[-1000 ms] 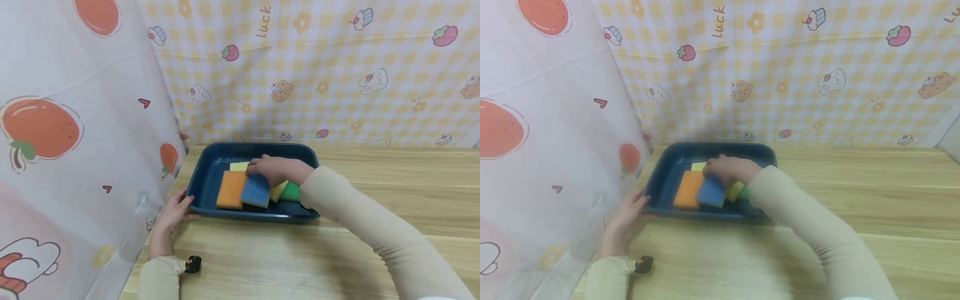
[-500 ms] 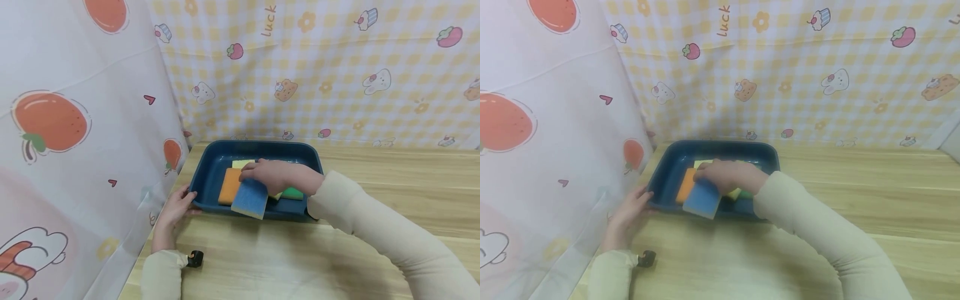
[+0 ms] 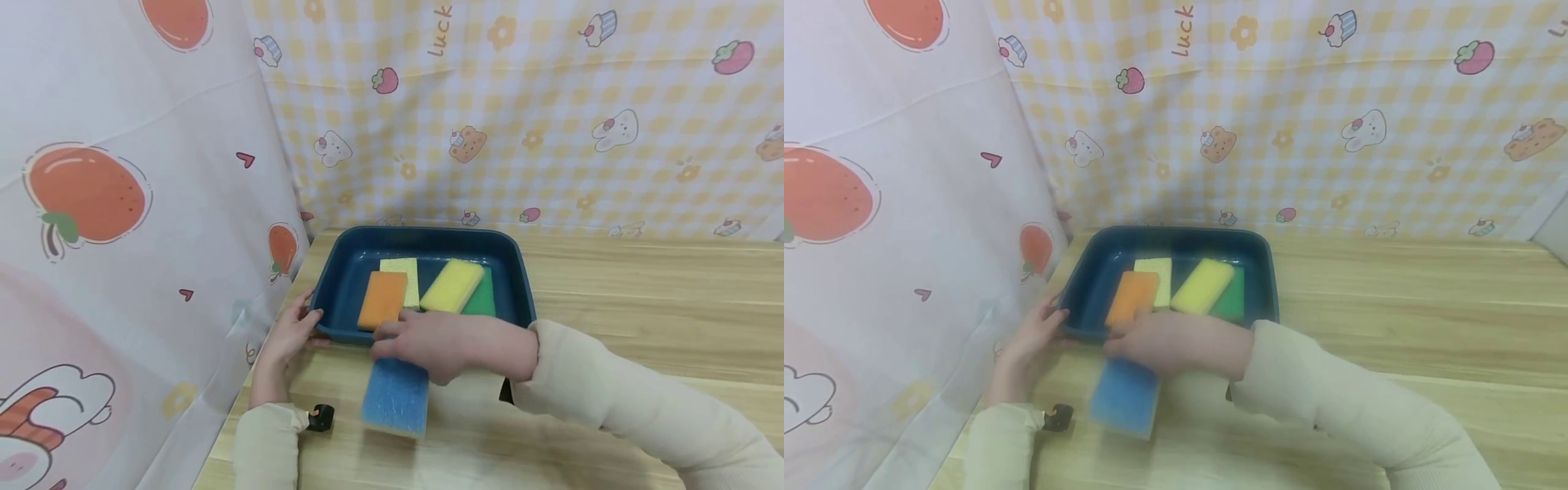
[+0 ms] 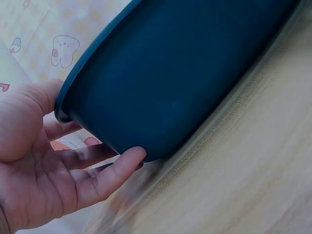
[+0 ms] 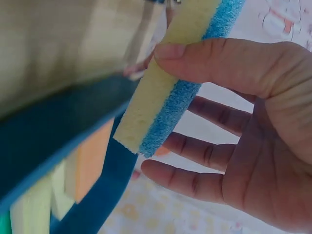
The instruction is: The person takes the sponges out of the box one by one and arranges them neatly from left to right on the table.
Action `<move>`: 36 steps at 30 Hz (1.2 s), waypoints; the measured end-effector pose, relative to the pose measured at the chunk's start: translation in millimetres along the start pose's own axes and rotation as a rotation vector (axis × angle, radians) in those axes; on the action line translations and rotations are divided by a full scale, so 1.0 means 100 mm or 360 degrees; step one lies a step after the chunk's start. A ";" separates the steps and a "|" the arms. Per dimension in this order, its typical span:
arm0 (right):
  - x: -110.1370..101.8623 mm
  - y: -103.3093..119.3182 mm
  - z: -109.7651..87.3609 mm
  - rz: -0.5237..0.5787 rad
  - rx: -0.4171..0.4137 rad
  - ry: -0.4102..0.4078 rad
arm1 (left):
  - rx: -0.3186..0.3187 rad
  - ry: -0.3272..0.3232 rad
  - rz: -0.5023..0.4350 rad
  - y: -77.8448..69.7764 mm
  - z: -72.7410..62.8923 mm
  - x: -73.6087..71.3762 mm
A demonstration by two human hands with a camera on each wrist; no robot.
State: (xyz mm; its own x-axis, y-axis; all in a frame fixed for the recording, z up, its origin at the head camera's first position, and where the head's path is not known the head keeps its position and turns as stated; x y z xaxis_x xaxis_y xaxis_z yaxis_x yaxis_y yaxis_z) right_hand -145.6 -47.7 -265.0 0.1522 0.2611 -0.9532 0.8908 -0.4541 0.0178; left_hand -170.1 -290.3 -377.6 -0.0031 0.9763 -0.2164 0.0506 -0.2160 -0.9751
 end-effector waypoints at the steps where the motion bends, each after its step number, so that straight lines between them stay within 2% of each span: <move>1: 0.01 0.04 -0.01 -0.0012 -0.0021 0.0006 | -0.0008 -0.0007 -0.0007 0.01 0.00 0.00; 7: 0.14 0.20 -0.04 -0.0003 -0.0139 0.0046 | -0.0014 -0.0024 0.0002 0.02 0.02 -0.02; 12: 0.32 0.28 0.01 0.0025 -0.0212 0.0102 | -0.0030 -0.0044 0.0022 0.00 0.03 -0.02; 15: 0.44 0.30 0.05 0.0002 -0.0239 0.0078 | -0.0028 -0.0055 0.0028 -0.01 0.03 -0.02; 19: 0.57 0.33 0.09 -0.0046 -0.0248 0.0018 | -0.0033 -0.0056 0.0015 -0.02 0.02 -0.02; 23: 0.65 0.34 0.13 -0.0019 -0.0225 0.0009 | -0.0044 -0.0055 0.0022 -0.01 0.02 -0.02; 36: 0.80 0.37 0.21 -0.0016 -0.0218 -0.0020 | -0.0055 -0.0060 0.0026 0.03 0.03 -0.01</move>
State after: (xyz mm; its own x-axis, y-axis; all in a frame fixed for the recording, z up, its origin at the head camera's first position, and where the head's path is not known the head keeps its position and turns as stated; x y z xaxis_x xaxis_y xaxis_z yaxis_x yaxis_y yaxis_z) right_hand -109.3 -61.4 -346.4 0.1384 0.2537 -0.9573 0.9425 -0.3308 0.0486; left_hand -172.4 -292.4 -380.4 -0.0397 0.9713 -0.2347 0.0854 -0.2308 -0.9693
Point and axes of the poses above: each hand's wrist, its own z-axis towards the middle knuckle, its own x-axis out of the palm, y = z × x, the point moved 2 cm from there along z, towards the middle knuckle, and after that the axes turned 7 degrees about x, right-handed, at the moved point
